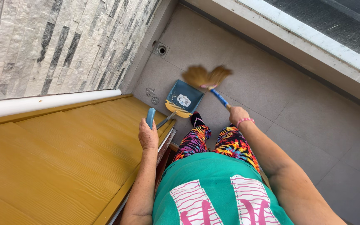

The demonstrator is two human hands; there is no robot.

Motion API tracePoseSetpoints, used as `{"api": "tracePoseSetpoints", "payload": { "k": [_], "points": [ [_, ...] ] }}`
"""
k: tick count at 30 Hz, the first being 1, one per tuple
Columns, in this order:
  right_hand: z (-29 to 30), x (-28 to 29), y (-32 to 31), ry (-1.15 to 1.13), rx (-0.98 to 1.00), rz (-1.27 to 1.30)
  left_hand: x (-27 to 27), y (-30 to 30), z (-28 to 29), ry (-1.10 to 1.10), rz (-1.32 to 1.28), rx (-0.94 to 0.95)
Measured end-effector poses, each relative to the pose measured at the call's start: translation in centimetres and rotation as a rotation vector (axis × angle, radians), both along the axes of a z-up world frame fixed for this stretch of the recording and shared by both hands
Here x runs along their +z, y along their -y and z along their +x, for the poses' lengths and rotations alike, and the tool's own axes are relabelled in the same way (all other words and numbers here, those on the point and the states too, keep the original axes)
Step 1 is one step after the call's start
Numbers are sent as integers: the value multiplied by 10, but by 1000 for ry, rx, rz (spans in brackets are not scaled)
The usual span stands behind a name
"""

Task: The person sweeps debris on a wooden floor and tiled balcony using a broom and dustpan. They gather dirt into the dustpan, move between indoor and outdoor areas, and continue sweeping along walls and corners.

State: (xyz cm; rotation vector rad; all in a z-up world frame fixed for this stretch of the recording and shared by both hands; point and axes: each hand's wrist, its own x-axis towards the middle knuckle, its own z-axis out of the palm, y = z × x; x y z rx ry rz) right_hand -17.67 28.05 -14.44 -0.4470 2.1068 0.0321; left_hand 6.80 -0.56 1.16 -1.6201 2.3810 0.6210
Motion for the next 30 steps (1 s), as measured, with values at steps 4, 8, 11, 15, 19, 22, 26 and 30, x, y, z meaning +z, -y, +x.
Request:
{"api": "tracePoseSetpoints", "payload": {
  "k": [4, 8, 11, 15, 19, 22, 26, 30],
  "points": [
    [15, 44, -67, 98, -97, -156, 3, 4, 1, -36, -14, -6],
    [39, 91, -176, -58, -138, -247, 7, 8, 4, -50, 19, -17],
    [72, 114, -247, -35, -362, 46, 11, 10, 9, -17, 57, -39],
    [101, 118, -296, -202, -706, 7, 12, 8, 15, -252, 147, 66],
    [96, 100, -307, -106, -1105, 206, 11, -2, 21, -229, 14, -8],
    [75, 76, -292, -209, -1059, 250, 6, -6, 17, -125, 61, 14],
    [50, 41, -241, -83, -807, 265, 2, -11, 7, -126, 52, 3],
    [46, 13, -153, 12, -537, 109, 5, -11, 0, -69, 62, 33]
  ]
}}
